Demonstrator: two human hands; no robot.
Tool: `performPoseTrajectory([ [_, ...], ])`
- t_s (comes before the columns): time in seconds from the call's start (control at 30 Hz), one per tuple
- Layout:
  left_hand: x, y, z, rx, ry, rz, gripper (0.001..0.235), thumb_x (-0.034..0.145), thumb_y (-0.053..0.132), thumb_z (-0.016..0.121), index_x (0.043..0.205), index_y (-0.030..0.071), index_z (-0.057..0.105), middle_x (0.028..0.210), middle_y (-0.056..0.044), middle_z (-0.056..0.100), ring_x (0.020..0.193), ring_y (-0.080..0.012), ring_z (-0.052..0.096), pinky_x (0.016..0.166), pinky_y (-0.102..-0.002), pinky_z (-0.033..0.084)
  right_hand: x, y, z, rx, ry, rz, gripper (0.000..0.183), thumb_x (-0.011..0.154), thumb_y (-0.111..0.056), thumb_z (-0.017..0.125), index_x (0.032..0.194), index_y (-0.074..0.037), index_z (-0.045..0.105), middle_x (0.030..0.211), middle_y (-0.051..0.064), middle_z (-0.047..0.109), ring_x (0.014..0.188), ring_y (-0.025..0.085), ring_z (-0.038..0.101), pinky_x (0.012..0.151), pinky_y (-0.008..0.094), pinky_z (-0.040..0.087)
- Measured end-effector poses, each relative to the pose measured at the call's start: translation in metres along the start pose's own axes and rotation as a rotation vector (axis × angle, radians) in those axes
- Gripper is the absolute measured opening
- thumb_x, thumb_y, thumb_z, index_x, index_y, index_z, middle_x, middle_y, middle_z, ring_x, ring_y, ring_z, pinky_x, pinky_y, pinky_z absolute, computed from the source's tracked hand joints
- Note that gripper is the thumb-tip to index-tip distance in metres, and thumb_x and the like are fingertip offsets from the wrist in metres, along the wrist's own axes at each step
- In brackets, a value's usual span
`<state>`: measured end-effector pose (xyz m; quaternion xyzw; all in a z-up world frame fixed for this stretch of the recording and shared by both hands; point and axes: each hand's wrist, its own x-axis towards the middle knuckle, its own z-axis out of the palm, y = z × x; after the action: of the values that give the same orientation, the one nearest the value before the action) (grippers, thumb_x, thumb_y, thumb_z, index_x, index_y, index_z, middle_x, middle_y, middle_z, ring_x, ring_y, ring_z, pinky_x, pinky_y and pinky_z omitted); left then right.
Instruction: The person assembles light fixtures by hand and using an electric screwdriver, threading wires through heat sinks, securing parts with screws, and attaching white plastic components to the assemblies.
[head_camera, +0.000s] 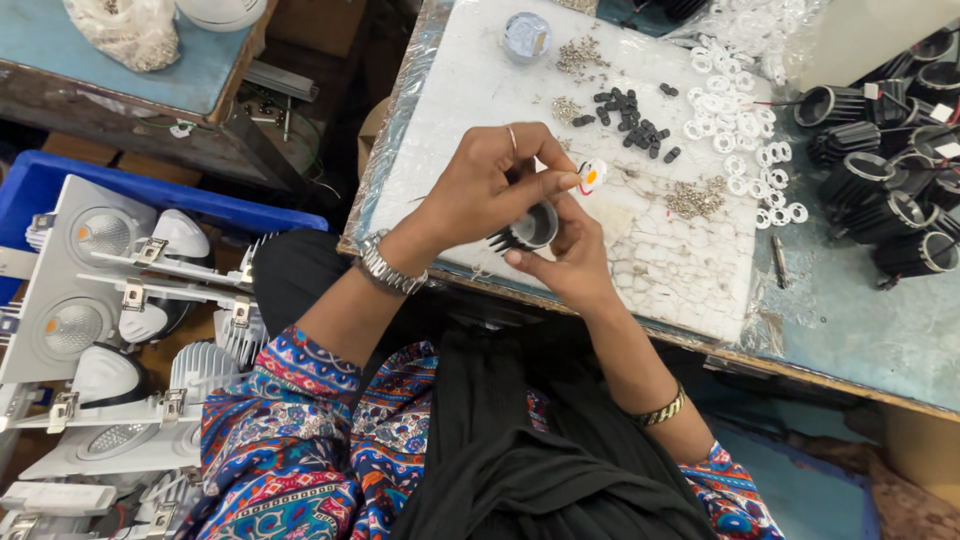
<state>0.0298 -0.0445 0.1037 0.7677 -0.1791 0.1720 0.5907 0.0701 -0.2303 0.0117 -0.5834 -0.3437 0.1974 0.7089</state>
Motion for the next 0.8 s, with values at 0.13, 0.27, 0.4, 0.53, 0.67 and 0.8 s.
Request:
performPoseTrajectory([
  [0.13,-0.009,0.017,-0.002,-0.013,0.041,0.023,0.01,0.1,0.009,0.075,0.099,0.002,0.069,0.077,-0.001,0.069,0.065,-0.0065,0.065,0.057,-0.026,0.05,0.001,-0.018,0.003,-0.107,0.092,-0.117,0.056,0.088,0.004,0.084,0.137,0.001,0.056,0.122,0.006,0.063,0.117,0.016,0.063,0.105,0.032,0.055],
  [0.27,-0.016,0.029,0.007,0.228,0.166,0.322,0.012,0.103,0.004,0.073,0.1,0.0,0.062,0.087,-0.009,0.062,0.076,-0.0192,0.067,0.064,-0.03,0.052,0.006,-0.056,0.009,-0.536,0.198,-0.305,0.063,0.084,0.002,0.085,0.14,0.001,0.055,0.133,0.011,0.06,0.125,0.02,0.064,0.107,0.033,0.055],
  [0.4,-0.02,0.026,0.016,0.243,0.168,0.343,0.01,0.099,0.001,0.073,0.099,0.0,0.063,0.085,-0.01,0.059,0.07,-0.0232,0.062,0.062,-0.035,0.048,0.009,-0.068,0.012,-0.648,0.237,-0.273,0.059,0.079,-0.001,0.084,0.133,0.001,0.06,0.122,0.01,0.067,0.114,0.018,0.069,0.099,0.031,0.057],
  [0.53,-0.017,0.018,0.022,0.211,0.177,0.314,0.009,0.097,0.001,0.072,0.097,0.002,0.064,0.083,-0.008,0.06,0.067,-0.0201,0.061,0.06,-0.033,0.049,0.007,-0.066,0.013,-0.663,0.248,-0.315,0.054,0.077,-0.001,0.083,0.128,-0.005,0.065,0.126,0.013,0.069,0.114,0.024,0.071,0.097,0.034,0.058],
  [0.67,-0.013,0.004,0.024,0.18,0.29,0.222,0.008,0.096,0.005,0.074,0.096,0.002,0.066,0.083,-0.006,0.064,0.07,-0.0147,0.064,0.063,-0.029,0.051,0.01,-0.061,0.008,-0.729,0.251,-0.345,0.058,0.072,-0.006,0.088,0.125,-0.006,0.065,0.121,0.013,0.066,0.11,0.029,0.07,0.092,0.036,0.057],
  [0.8,-0.007,-0.019,0.042,-0.051,0.491,0.235,0.009,0.104,0.009,0.07,0.101,0.002,0.064,0.108,-0.01,0.065,0.101,-0.0167,0.062,0.091,-0.029,0.051,0.021,-0.051,0.007,-0.925,0.339,-0.446,0.069,0.069,-0.01,0.089,0.133,-0.011,0.062,0.125,0.015,0.06,0.111,0.033,0.065,0.088,0.039,0.056],
])
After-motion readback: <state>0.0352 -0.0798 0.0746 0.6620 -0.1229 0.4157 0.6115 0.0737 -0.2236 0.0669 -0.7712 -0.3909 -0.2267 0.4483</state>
